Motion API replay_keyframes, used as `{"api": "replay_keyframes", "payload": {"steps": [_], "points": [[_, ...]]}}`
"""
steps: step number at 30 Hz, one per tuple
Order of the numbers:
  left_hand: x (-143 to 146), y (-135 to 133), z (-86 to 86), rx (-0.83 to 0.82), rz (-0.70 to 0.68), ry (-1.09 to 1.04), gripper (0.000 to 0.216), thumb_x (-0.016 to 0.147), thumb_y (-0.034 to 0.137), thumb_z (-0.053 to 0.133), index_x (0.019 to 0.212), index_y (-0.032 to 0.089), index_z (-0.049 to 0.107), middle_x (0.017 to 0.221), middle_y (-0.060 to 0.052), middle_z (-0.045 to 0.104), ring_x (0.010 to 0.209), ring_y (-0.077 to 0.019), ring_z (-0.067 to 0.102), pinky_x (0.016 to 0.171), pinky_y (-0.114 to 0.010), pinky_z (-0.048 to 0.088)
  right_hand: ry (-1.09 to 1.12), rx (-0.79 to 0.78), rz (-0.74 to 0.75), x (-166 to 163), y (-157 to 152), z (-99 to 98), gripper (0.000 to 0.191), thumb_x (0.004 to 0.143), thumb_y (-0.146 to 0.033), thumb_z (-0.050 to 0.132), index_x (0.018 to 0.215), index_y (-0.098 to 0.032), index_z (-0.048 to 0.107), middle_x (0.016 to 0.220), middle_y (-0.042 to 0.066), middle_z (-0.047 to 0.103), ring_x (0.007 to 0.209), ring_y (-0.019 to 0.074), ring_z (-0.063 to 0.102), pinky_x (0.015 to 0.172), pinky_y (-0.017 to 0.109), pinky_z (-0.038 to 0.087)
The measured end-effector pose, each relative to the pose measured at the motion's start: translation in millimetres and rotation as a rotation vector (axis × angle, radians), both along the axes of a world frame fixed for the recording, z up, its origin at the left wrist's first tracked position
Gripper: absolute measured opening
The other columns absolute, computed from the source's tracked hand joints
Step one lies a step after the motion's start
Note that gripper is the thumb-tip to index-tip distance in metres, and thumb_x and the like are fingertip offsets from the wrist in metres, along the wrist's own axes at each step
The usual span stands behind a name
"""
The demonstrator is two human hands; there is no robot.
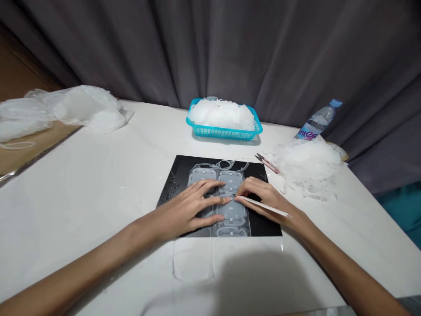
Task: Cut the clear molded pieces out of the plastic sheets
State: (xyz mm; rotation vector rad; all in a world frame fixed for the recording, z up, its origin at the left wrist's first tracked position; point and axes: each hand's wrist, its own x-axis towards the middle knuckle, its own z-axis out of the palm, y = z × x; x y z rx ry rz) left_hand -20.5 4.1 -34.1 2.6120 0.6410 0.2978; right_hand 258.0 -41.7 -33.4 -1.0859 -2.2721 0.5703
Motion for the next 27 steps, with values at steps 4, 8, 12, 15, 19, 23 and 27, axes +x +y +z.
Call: {"api": "replay_keyframes", "payload": {"steps": [4, 8, 12, 15, 19, 23, 27], "points": [[0.8, 0.7, -0.5, 0.012, -0.004, 0.000, 0.045, 0.103, 0.054, 0.057, 0.145, 0.038, 0.062, 0.163, -0.006, 0.043, 0.147, -0.0341, 0.044, 0.120, -0.051, 0.041, -0.197, 0.224, 0.007, -3.8, 3.4, -5.6, 0.021, 0.110, -0.030, 0.046, 0.108, -0.021, 0.064, 0.102, 0.009, 0.068, 0.095, 0.0217, 0.067, 0.084, 0.035, 0.057], [1.6, 0.0, 1.4, -0.010, 0.009, 0.001, 0.044, 0.104, 0.052, 0.057, 0.144, 0.038, 0.062, 0.169, -0.005, 0.034, 0.150, -0.0352, 0.040, 0.121, -0.053, 0.041, -0.356, 0.498, -0.025, -5.2, 7.3, -18.1, 0.025, 0.110, -0.030, 0.044, 0.116, -0.017, 0.066, 0.103, 0.012, 0.071, 0.095, 0.0239, 0.069, 0.083, 0.036, 0.059], [0.2, 0.6, -0.5, -0.026, 0.004, -0.023, 0.044, 0.104, 0.051, 0.058, 0.144, 0.035, 0.061, 0.173, -0.006, 0.024, 0.155, -0.0363, 0.033, 0.123, -0.054, 0.039, -0.331, 0.506, -0.036, -9.4, 6.8, -22.3, 0.024, 0.110, -0.022, 0.042, 0.116, -0.018, 0.065, 0.102, 0.011, 0.071, 0.095, 0.0237, 0.070, 0.087, 0.039, 0.059], [-0.8, 1.7, -3.4, -0.022, -0.006, -0.065, 0.043, 0.105, 0.046, 0.058, 0.146, 0.034, 0.059, 0.174, -0.007, 0.019, 0.157, -0.0361, 0.028, 0.124, -0.055, 0.037, -0.159, 0.423, -0.155, -17.1, 10.0, -18.3, 0.021, 0.109, -0.019, 0.043, 0.114, -0.017, 0.063, 0.104, 0.013, 0.070, 0.098, 0.0243, 0.069, 0.087, 0.039, 0.058], [-0.3, 2.2, -3.9, -0.046, -0.021, -0.102, 0.042, 0.105, 0.042, 0.059, 0.145, 0.030, 0.059, 0.176, -0.008, 0.015, 0.159, -0.0353, 0.025, 0.125, -0.055, 0.037, 0.025, 0.362, -0.337, -15.1, 30.6, -10.0, 0.019, 0.107, -0.019, 0.044, 0.105, -0.020, 0.063, 0.102, 0.010, 0.067, 0.097, 0.0238, 0.067, 0.088, 0.038, 0.055], [-1.1, 2.9, -1.8, -0.079, -0.020, -0.095, 0.042, 0.104, 0.043, 0.059, 0.144, 0.030, 0.061, 0.177, -0.005, 0.011, 0.161, -0.0357, 0.020, 0.127, -0.054, 0.033, 0.236, 0.325, -0.699, 24.1, 61.3, -1.4, 0.018, 0.098, -0.024, 0.053, 0.084, -0.021, 0.064, 0.089, 0.006, 0.066, 0.089, 0.0229, 0.063, 0.085, 0.038, 0.051], [-3.4, 3.4, 1.0, -0.105, -0.015, -0.036, 0.043, 0.105, 0.047, 0.056, 0.145, 0.032, 0.060, 0.176, -0.004, 0.017, 0.159, -0.0342, 0.026, 0.126, -0.052, 0.036, 0.350, 0.256, -0.849, 63.0, 70.8, 5.9, 0.019, 0.092, -0.027, 0.057, 0.079, -0.019, 0.067, 0.082, 0.005, 0.066, 0.084, 0.0230, 0.063, 0.079, 0.037, 0.049]]}}
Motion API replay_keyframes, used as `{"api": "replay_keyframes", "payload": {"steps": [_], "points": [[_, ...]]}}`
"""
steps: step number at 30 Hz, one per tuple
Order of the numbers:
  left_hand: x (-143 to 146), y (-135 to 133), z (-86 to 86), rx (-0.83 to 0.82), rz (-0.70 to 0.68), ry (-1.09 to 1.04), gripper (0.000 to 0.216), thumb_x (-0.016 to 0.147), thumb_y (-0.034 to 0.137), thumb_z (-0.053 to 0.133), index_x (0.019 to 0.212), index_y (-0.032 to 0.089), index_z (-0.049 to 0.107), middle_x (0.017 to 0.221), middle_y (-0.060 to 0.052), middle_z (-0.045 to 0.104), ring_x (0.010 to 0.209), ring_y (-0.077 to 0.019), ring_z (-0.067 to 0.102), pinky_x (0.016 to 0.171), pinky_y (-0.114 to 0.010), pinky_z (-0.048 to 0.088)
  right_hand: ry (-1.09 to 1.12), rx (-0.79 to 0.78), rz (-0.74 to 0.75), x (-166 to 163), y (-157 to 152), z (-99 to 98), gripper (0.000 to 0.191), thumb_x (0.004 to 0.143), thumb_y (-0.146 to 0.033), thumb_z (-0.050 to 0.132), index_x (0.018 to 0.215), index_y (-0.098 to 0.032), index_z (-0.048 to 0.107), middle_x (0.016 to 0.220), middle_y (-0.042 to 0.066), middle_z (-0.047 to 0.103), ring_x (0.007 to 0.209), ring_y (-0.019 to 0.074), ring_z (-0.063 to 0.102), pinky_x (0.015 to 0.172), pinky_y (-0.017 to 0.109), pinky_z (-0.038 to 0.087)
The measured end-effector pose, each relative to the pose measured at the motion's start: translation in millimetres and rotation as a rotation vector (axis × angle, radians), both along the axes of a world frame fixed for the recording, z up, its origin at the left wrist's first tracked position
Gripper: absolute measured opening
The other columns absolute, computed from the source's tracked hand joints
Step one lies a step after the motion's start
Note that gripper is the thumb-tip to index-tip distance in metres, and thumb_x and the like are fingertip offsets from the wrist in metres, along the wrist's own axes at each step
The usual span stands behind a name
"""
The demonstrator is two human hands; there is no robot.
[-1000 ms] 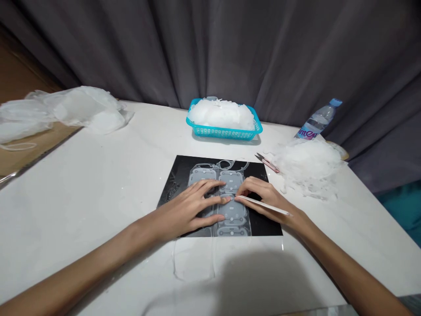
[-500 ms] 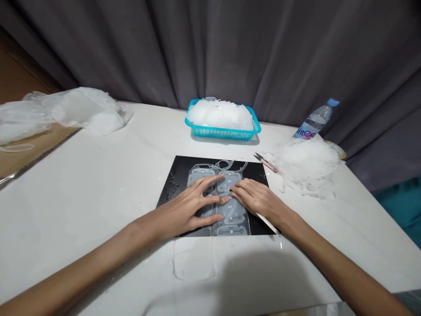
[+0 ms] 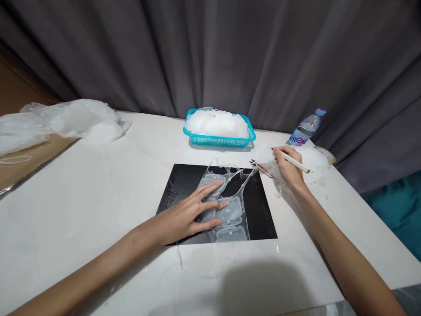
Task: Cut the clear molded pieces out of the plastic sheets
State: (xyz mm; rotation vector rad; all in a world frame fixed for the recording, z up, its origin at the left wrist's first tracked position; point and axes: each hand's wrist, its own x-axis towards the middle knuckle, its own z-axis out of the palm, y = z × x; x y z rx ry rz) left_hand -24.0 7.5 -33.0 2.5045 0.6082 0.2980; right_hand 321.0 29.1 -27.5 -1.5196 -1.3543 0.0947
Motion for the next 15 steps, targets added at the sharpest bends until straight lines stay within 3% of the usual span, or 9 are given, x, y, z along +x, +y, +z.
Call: {"api": "replay_keyframes", "payload": {"steps": [4, 7, 10, 12, 14, 15], "points": [[4.0, -2.9, 4.7, 0.039, 0.056, 0.017, 0.044, 0.103, 0.051, 0.059, 0.143, 0.033, 0.059, 0.167, -0.006, 0.039, 0.148, -0.0342, 0.045, 0.122, -0.054, 0.038, -0.024, -0.059, 0.178, -12.8, -19.0, 10.0, 0.019, 0.094, -0.031, 0.062, 0.083, -0.020, 0.073, 0.087, 0.004, 0.070, 0.086, 0.0209, 0.066, 0.079, 0.034, 0.050], [14.3, -2.1, 8.2, 0.042, 0.250, -0.123, 0.063, 0.097, 0.054, 0.066, 0.151, 0.028, 0.044, 0.153, -0.012, 0.051, 0.131, -0.0307, 0.059, 0.113, -0.051, 0.047, -0.044, -0.130, 0.492, -41.3, -39.6, 23.3, 0.017, 0.099, -0.030, 0.063, 0.092, -0.022, 0.076, 0.095, 0.004, 0.072, 0.090, 0.0195, 0.067, 0.082, 0.033, 0.051], [27.4, 5.5, 9.6, 0.034, 0.331, -0.250, 0.085, 0.092, 0.053, 0.074, 0.159, 0.026, 0.029, 0.145, -0.013, 0.056, 0.127, -0.0294, 0.057, 0.109, -0.048, 0.047, -0.050, -0.267, 0.784, -63.6, -55.6, 35.7, 0.014, 0.099, -0.030, 0.066, 0.104, -0.025, 0.078, 0.097, 0.003, 0.071, 0.087, 0.0174, 0.066, 0.080, 0.032, 0.052], [34.4, 12.2, 9.6, -0.034, 0.300, -0.271, 0.062, 0.096, 0.050, 0.070, 0.149, 0.026, 0.047, 0.129, -0.008, 0.066, 0.119, -0.0279, 0.060, 0.105, -0.045, 0.047, 0.012, -0.331, 0.839, -70.1, -61.2, 39.0, 0.021, 0.098, -0.033, 0.069, 0.116, -0.027, 0.076, 0.090, 0.001, 0.068, 0.077, 0.0153, 0.063, 0.070, 0.029, 0.051], [38.0, 17.5, 9.4, -0.158, 0.342, -0.295, 0.033, 0.101, 0.047, 0.062, 0.122, 0.022, 0.066, 0.107, -0.005, 0.072, 0.101, -0.0242, 0.064, 0.093, -0.038, 0.049, 0.083, -0.333, 0.776, -68.5, -62.7, 36.5, 0.024, 0.098, -0.036, 0.069, 0.120, -0.027, 0.072, 0.086, -0.001, 0.066, 0.071, 0.0146, 0.060, 0.063, 0.027, 0.048], [38.3, 19.3, 9.4, -0.229, 0.386, -0.316, 0.030, 0.101, 0.048, 0.061, 0.108, 0.020, 0.069, 0.099, -0.004, 0.071, 0.092, -0.0221, 0.065, 0.086, -0.035, 0.049, 0.079, -0.304, 0.710, -65.0, -62.2, 32.9, 0.020, 0.099, -0.036, 0.068, 0.116, -0.026, 0.071, 0.087, 0.000, 0.066, 0.073, 0.0151, 0.061, 0.064, 0.027, 0.049]]}}
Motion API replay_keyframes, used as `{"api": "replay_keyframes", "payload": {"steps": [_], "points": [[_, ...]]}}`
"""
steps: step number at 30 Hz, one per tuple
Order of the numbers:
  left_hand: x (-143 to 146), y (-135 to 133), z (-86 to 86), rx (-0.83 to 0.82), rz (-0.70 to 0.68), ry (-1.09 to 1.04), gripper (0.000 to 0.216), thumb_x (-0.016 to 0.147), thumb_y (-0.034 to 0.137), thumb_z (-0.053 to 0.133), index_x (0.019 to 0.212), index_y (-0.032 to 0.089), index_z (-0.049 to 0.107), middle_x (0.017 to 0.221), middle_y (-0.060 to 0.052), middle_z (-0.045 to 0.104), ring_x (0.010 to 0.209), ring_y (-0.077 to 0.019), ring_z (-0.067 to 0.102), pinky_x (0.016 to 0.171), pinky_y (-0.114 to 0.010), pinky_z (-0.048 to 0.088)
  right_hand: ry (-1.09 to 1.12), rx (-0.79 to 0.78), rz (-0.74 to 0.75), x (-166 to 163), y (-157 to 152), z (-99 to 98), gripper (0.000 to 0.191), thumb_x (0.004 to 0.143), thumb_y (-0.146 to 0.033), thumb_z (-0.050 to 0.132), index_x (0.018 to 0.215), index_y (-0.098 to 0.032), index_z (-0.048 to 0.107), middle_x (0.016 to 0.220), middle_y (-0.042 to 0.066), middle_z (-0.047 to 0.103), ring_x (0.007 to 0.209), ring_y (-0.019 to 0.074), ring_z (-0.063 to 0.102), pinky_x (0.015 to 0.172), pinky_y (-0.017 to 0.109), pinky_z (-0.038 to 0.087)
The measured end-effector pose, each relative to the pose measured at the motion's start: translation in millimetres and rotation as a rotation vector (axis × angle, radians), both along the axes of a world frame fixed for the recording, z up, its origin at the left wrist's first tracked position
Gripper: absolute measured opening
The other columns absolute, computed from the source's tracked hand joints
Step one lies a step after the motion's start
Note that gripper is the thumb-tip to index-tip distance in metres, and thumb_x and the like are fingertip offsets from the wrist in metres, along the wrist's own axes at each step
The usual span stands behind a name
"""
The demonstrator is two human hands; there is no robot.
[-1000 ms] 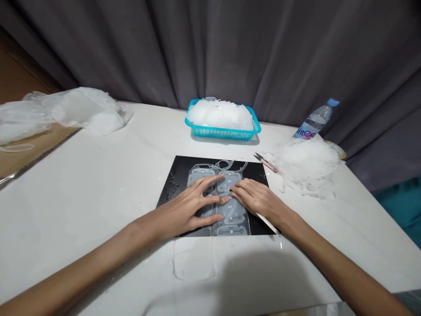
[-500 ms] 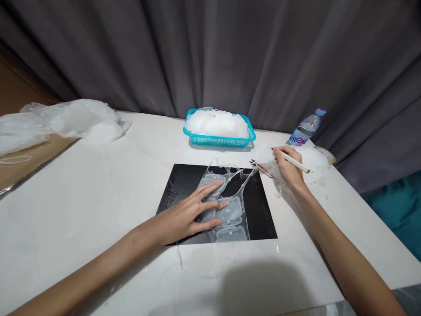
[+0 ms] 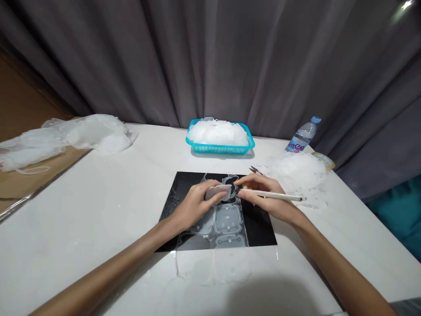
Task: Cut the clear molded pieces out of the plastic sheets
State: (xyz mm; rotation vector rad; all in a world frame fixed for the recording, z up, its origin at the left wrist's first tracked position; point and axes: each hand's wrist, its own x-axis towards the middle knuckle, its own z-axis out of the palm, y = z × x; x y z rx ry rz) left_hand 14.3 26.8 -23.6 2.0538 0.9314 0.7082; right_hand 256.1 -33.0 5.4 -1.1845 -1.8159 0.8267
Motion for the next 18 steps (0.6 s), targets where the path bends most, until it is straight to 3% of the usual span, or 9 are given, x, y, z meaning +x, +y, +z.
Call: {"api": "replay_keyframes", "payload": {"steps": [3, 5, 8, 10, 14, 18], "points": [[-3.6, 1.3, 0.9, -0.215, 0.097, -0.136, 0.035, 0.096, 0.051, 0.066, 0.089, 0.017, 0.065, 0.082, -0.001, 0.066, 0.074, -0.0165, 0.060, 0.068, -0.028, 0.045, -0.223, 0.175, -0.166, 17.1, 4.9, -18.1, 0.013, 0.104, -0.030, 0.057, 0.104, -0.024, 0.068, 0.098, 0.004, 0.065, 0.084, 0.0190, 0.063, 0.078, 0.034, 0.052], [-7.1, -0.1, 1.9, -0.349, 0.110, -0.246, 0.035, 0.092, 0.051, 0.070, 0.087, 0.017, 0.063, 0.081, -0.001, 0.065, 0.072, -0.0154, 0.060, 0.065, -0.026, 0.045, -0.428, 0.227, -0.158, 27.9, 9.2, -32.0, 0.019, 0.105, -0.022, 0.048, 0.109, -0.023, 0.067, 0.104, 0.008, 0.063, 0.090, 0.0226, 0.064, 0.083, 0.039, 0.053], [-10.1, -3.4, 3.6, -0.525, 0.100, -0.348, 0.035, 0.088, 0.049, 0.075, 0.093, 0.019, 0.060, 0.086, -0.002, 0.070, 0.075, -0.0178, 0.067, 0.066, -0.027, 0.050, -0.555, 0.225, -0.102, 33.4, 12.2, -44.0, 0.035, 0.103, -0.012, 0.040, 0.126, -0.022, 0.064, 0.113, 0.013, 0.061, 0.102, 0.0278, 0.064, 0.088, 0.045, 0.054], [-10.4, -5.9, 4.7, -0.604, 0.092, -0.385, 0.037, 0.085, 0.049, 0.078, 0.094, 0.020, 0.056, 0.085, -0.003, 0.071, 0.076, -0.0197, 0.071, 0.066, -0.028, 0.053, -0.533, 0.247, -0.111, 27.5, 9.9, -43.1, 0.038, 0.102, -0.011, 0.039, 0.130, -0.023, 0.062, 0.114, 0.013, 0.062, 0.107, 0.0286, 0.063, 0.093, 0.046, 0.053], [-9.8, -11.5, 4.3, -0.646, 0.124, -0.402, 0.040, 0.085, 0.049, 0.078, 0.096, 0.022, 0.051, 0.081, -0.001, 0.070, 0.067, -0.0161, 0.068, 0.057, -0.023, 0.049, -0.319, 0.174, -0.096, -1.5, -2.1, -32.9, 0.011, 0.103, -0.028, 0.057, 0.109, -0.024, 0.065, 0.102, 0.006, 0.066, 0.097, 0.0241, 0.062, 0.089, 0.040, 0.052], [-8.7, -15.5, 0.0, -0.649, 0.128, -0.415, 0.039, 0.087, 0.049, 0.076, 0.098, 0.022, 0.050, 0.083, 0.001, 0.068, 0.066, -0.0131, 0.065, 0.055, -0.020, 0.047, -0.161, 0.095, -0.059, -28.1, -9.1, -34.7, 0.018, 0.101, -0.031, 0.063, 0.118, -0.024, 0.062, 0.113, 0.007, 0.065, 0.105, 0.0231, 0.059, 0.095, 0.040, 0.049]]}}
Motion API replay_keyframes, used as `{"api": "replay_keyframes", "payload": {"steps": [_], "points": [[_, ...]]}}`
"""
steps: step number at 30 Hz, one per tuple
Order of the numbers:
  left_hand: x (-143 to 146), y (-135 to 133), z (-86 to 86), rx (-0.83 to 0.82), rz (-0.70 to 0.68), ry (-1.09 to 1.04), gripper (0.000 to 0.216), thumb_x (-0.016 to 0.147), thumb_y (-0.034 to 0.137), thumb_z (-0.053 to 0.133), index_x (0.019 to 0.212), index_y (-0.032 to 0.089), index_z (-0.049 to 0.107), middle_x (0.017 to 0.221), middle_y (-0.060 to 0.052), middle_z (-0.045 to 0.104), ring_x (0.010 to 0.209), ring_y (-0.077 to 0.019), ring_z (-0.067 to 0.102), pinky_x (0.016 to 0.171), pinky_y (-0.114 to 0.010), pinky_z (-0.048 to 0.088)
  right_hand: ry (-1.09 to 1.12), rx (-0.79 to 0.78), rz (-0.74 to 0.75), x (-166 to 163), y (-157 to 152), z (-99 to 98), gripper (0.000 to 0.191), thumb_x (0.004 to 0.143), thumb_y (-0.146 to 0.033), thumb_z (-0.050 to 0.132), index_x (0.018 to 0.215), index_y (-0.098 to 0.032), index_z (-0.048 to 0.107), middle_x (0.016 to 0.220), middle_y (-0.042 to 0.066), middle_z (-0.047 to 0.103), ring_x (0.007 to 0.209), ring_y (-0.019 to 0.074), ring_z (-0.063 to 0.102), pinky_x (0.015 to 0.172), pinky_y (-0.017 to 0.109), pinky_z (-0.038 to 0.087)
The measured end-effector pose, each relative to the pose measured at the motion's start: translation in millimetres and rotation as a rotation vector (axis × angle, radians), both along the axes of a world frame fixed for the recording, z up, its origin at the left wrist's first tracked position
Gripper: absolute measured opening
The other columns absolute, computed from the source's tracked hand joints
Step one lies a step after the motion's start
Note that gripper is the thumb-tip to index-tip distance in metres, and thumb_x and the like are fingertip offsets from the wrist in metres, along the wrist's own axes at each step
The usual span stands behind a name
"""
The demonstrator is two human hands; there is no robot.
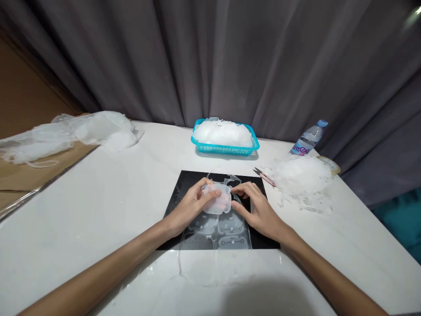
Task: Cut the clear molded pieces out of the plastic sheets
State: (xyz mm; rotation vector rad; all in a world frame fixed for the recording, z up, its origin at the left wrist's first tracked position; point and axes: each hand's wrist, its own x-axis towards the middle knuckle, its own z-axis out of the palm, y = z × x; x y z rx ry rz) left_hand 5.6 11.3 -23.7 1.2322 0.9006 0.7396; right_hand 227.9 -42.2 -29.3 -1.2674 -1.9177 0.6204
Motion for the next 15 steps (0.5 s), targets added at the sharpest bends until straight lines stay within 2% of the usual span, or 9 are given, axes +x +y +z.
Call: {"api": "replay_keyframes", "payload": {"steps": [3, 6, 11, 15], "points": [[0.9, -0.2, -3.4, 0.016, -0.012, -0.025, 0.045, 0.082, 0.044, 0.082, 0.099, 0.022, 0.046, 0.089, 0.001, 0.069, 0.072, -0.0141, 0.068, 0.062, -0.022, 0.051, 0.139, -0.052, 0.036, -8.4, 1.2, -7.1, 0.019, 0.102, -0.030, 0.061, 0.120, -0.024, 0.064, 0.113, 0.006, 0.065, 0.102, 0.0209, 0.059, 0.093, 0.036, 0.049], [0.9, 0.8, -4.2, 0.031, -0.033, -0.034, 0.046, 0.081, 0.040, 0.085, 0.096, 0.021, 0.046, 0.087, 0.002, 0.066, 0.072, -0.0123, 0.066, 0.063, -0.022, 0.051, 0.224, -0.121, 0.085, -11.2, 3.7, -12.2, 0.020, 0.102, -0.033, 0.061, 0.118, -0.023, 0.067, 0.106, 0.004, 0.065, 0.096, 0.0192, 0.059, 0.090, 0.034, 0.049], [-0.8, 0.3, 1.7, 0.048, -0.095, -0.055, 0.042, 0.080, 0.036, 0.086, 0.093, 0.021, 0.049, 0.080, 0.004, 0.064, 0.067, -0.0119, 0.062, 0.062, -0.024, 0.053, 0.344, -0.220, 0.087, -7.3, 7.8, -13.0, 0.025, 0.097, -0.045, 0.068, 0.095, -0.020, 0.069, 0.088, 0.001, 0.063, 0.082, 0.0166, 0.057, 0.079, 0.030, 0.047], [-2.4, -1.8, 4.9, 0.063, -0.181, -0.025, 0.037, 0.082, 0.036, 0.084, 0.095, 0.020, 0.053, 0.078, 0.005, 0.060, 0.067, -0.0119, 0.059, 0.062, -0.024, 0.051, 0.317, -0.242, 0.177, 1.2, 7.0, -8.1, 0.023, 0.098, -0.042, 0.068, 0.091, -0.020, 0.066, 0.086, 0.000, 0.062, 0.080, 0.0156, 0.056, 0.076, 0.029, 0.046]]}}
